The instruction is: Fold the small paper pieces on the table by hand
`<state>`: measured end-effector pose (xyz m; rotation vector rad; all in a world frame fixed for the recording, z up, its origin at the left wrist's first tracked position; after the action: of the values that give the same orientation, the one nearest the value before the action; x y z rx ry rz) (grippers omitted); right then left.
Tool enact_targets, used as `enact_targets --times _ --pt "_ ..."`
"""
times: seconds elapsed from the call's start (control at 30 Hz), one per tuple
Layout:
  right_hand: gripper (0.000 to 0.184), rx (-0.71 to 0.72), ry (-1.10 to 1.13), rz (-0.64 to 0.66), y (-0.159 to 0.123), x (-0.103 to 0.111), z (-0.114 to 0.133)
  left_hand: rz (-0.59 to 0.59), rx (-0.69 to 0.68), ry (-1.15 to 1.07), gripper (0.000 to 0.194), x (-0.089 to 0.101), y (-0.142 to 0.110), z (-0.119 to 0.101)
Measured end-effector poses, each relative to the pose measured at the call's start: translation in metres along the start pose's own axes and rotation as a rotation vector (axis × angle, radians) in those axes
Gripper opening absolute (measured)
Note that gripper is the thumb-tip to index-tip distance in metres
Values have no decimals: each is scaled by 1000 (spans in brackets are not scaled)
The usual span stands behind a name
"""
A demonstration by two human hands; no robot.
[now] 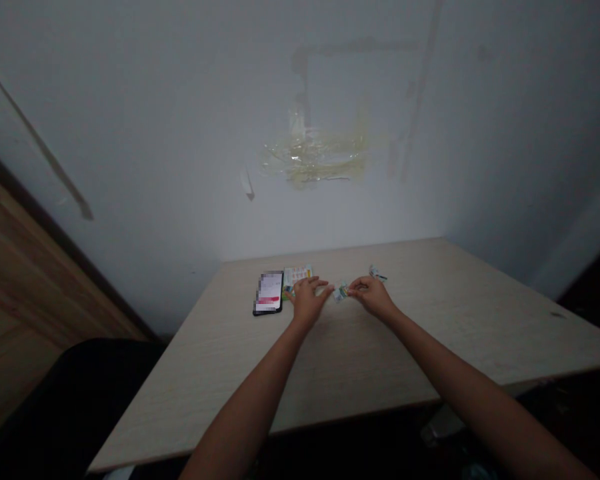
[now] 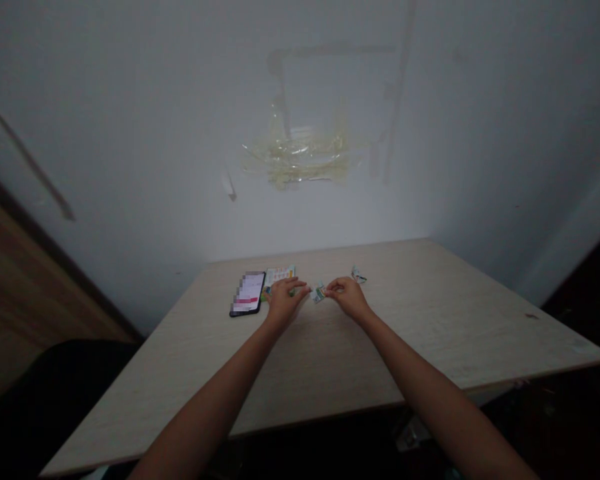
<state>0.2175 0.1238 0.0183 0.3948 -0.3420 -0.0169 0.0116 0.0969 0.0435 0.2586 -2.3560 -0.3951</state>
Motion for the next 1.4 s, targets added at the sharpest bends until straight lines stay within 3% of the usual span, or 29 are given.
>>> enact_targets --times 0.43,1.13,1.4 --pt "16 168 -168 58 -3 -5 23 33 4 41 8 -1 0 -1" --pt "22 136 -107 -79 -1 5 17 55 -3 32 7 -5 3 -5" --pt "21 132 -121 -55 -1 3 16 84 -6 108 7 -8 2 -2"
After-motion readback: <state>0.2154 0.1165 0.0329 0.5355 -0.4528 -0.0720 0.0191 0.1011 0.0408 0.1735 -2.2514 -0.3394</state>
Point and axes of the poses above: each hand's wrist, its own y-axis towards the middle knuckle, its own x-axis out of the back of the hand, z = x × y, the point moved 10 cm from there along y, towards the middle knuckle
